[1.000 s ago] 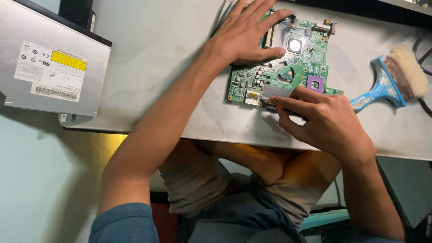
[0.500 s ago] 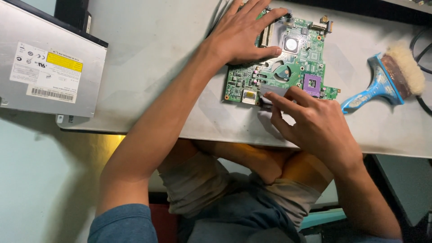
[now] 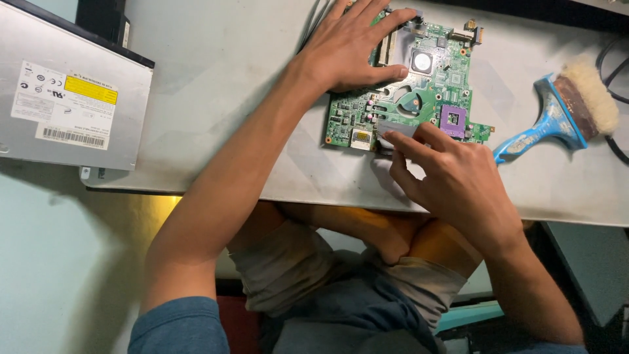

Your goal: The person uses a screwdriver to adjust a component on a laptop motherboard, then uses a brush to clean dust from the board's surface. The person works at a desk with various tools and parts visible.

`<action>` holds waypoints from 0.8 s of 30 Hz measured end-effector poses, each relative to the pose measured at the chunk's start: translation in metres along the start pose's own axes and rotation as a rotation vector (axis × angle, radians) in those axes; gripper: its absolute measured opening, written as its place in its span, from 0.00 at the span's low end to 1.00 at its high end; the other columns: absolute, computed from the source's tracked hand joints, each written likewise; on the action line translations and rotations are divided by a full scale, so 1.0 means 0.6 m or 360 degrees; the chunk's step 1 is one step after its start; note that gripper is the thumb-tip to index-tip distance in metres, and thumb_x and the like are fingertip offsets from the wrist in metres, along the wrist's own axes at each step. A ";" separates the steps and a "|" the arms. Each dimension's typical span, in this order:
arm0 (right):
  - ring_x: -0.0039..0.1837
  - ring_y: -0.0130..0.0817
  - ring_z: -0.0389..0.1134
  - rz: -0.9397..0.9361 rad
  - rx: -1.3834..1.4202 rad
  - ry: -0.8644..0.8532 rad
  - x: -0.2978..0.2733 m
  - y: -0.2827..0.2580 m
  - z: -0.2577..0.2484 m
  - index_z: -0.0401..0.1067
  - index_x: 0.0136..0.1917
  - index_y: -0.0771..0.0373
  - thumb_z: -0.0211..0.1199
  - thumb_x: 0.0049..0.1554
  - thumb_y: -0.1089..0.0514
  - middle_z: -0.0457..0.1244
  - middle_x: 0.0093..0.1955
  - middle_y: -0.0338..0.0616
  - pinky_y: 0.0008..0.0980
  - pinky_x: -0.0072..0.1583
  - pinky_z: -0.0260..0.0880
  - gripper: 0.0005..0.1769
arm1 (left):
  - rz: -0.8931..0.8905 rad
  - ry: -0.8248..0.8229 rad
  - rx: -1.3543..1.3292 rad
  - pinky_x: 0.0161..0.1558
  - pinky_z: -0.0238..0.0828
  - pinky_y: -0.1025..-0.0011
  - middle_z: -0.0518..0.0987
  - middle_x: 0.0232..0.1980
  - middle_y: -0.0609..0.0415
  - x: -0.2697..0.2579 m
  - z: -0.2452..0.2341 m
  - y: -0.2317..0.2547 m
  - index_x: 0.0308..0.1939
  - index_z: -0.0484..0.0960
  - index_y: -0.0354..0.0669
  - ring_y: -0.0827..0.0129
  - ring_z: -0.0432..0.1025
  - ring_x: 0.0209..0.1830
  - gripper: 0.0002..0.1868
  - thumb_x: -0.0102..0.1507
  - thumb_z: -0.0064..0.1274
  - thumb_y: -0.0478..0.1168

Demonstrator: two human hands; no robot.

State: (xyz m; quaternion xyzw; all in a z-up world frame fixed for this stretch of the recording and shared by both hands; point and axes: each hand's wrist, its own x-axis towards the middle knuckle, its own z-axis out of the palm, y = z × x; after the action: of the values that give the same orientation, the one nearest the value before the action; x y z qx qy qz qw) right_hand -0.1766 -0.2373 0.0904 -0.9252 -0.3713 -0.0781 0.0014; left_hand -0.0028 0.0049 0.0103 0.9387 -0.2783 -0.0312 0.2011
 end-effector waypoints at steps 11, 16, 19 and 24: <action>0.36 0.42 0.73 -0.0020 -0.0076 -0.0029 0.000 -0.015 -0.023 0.85 0.76 0.47 0.74 0.72 0.48 0.69 0.53 0.39 0.46 0.32 0.71 0.21 | 0.0013 0.0041 -0.0001 0.88 0.36 0.40 0.56 0.97 0.48 -0.001 0.006 -0.004 0.94 0.55 0.71 0.50 0.47 0.96 0.48 0.81 0.62 0.76; 0.35 0.41 0.72 -0.0012 -0.0116 -0.0005 -0.003 -0.022 -0.020 0.87 0.73 0.46 0.74 0.73 0.49 0.68 0.51 0.38 0.45 0.30 0.68 0.17 | 0.0024 0.0071 -0.0005 0.87 0.40 0.40 0.58 0.96 0.48 0.001 0.011 -0.006 0.93 0.56 0.71 0.49 0.50 0.95 0.47 0.81 0.63 0.75; 0.37 0.37 0.72 0.0016 -0.0188 -0.0064 -0.008 -0.031 -0.011 0.83 0.78 0.45 0.72 0.72 0.46 0.68 0.53 0.37 0.43 0.32 0.75 0.23 | 0.0022 0.0065 0.0022 0.87 0.40 0.40 0.56 0.96 0.48 0.000 0.010 -0.007 0.94 0.55 0.71 0.49 0.49 0.96 0.47 0.81 0.62 0.76; 0.36 0.38 0.71 0.0049 -0.0174 0.0021 -0.005 -0.043 -0.014 0.83 0.75 0.48 0.72 0.71 0.52 0.69 0.50 0.38 0.42 0.33 0.74 0.20 | 0.0007 0.0048 -0.0002 0.87 0.40 0.40 0.57 0.96 0.47 -0.002 0.005 -0.004 0.94 0.55 0.71 0.48 0.50 0.95 0.47 0.81 0.62 0.76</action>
State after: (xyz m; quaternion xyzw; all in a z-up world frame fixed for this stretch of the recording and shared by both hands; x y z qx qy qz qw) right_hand -0.1977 -0.2214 0.0970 -0.9290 -0.3523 -0.1042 -0.0454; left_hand -0.0031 0.0063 0.0062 0.9383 -0.2773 -0.0166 0.2060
